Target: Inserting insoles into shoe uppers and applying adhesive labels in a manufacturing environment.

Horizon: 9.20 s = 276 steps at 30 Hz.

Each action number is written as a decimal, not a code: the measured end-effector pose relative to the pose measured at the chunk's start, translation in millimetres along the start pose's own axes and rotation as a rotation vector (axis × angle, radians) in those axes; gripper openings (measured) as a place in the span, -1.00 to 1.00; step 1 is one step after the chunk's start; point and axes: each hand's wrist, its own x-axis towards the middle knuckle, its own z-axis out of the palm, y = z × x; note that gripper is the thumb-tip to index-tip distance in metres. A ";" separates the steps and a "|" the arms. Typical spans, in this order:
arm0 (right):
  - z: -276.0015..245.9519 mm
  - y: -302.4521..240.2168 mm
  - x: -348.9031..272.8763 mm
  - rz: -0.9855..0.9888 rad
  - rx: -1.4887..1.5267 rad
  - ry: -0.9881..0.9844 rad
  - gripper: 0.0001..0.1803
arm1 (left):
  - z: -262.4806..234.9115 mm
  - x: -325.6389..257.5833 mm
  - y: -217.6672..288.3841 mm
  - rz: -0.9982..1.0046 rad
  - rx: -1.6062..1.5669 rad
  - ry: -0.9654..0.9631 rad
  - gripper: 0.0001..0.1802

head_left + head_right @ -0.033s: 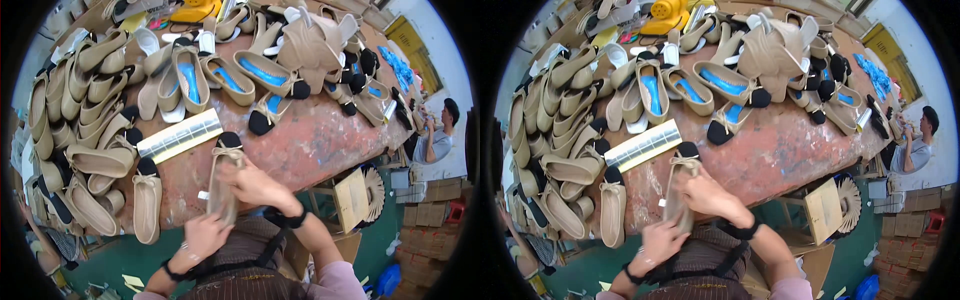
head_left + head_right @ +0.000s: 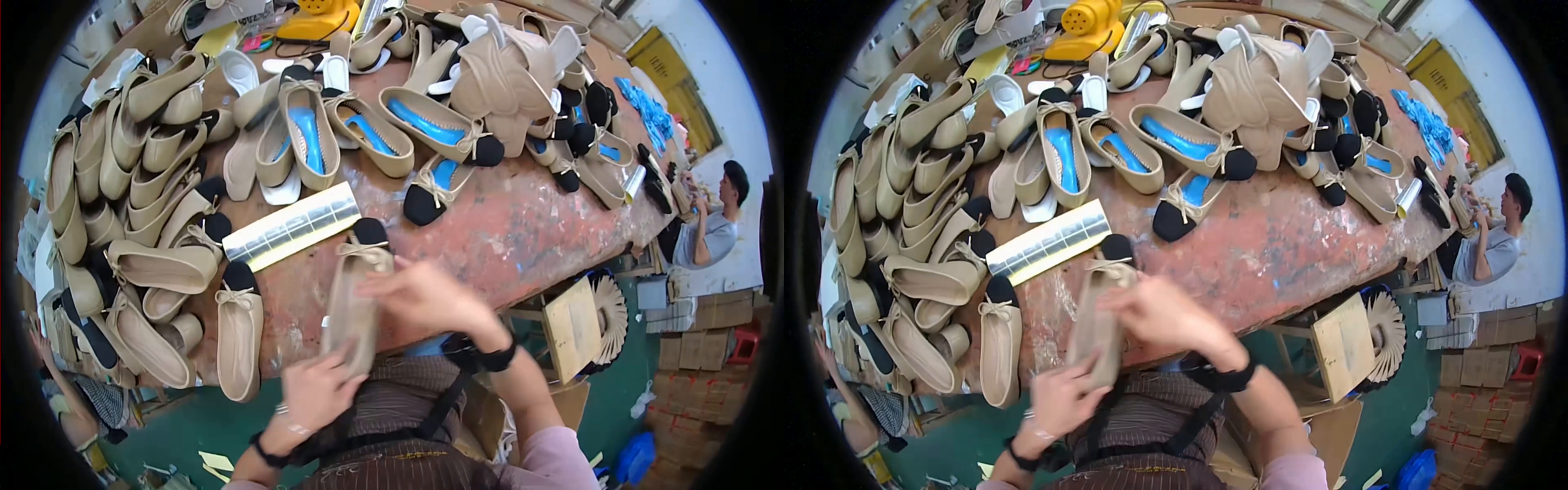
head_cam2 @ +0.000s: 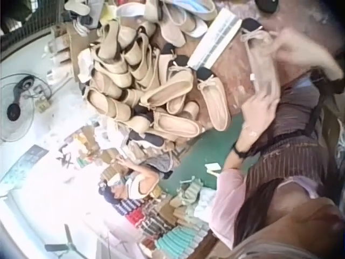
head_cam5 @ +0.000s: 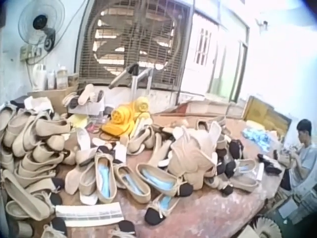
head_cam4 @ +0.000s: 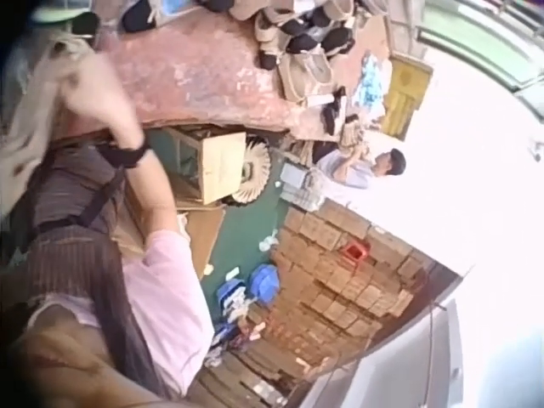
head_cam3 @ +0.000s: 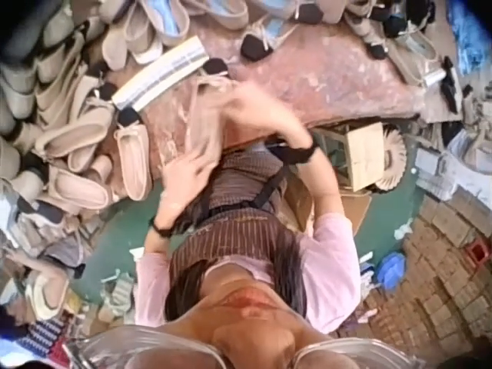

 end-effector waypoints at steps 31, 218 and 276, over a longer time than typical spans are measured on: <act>-127.8 -11.8 -140.9 -0.320 0.501 0.826 -0.67 | -21.4 278.9 -111.9 -0.273 0.584 0.191 -0.78; 18.7 24.6 -110.1 0.457 1.190 0.672 -0.35 | 59.8 71.7 12.8 -0.418 0.130 0.221 -0.89; 127.2 13.9 14.5 -0.260 -0.151 0.036 -0.73 | 80.6 -29.8 -89.7 0.077 -0.304 0.536 0.50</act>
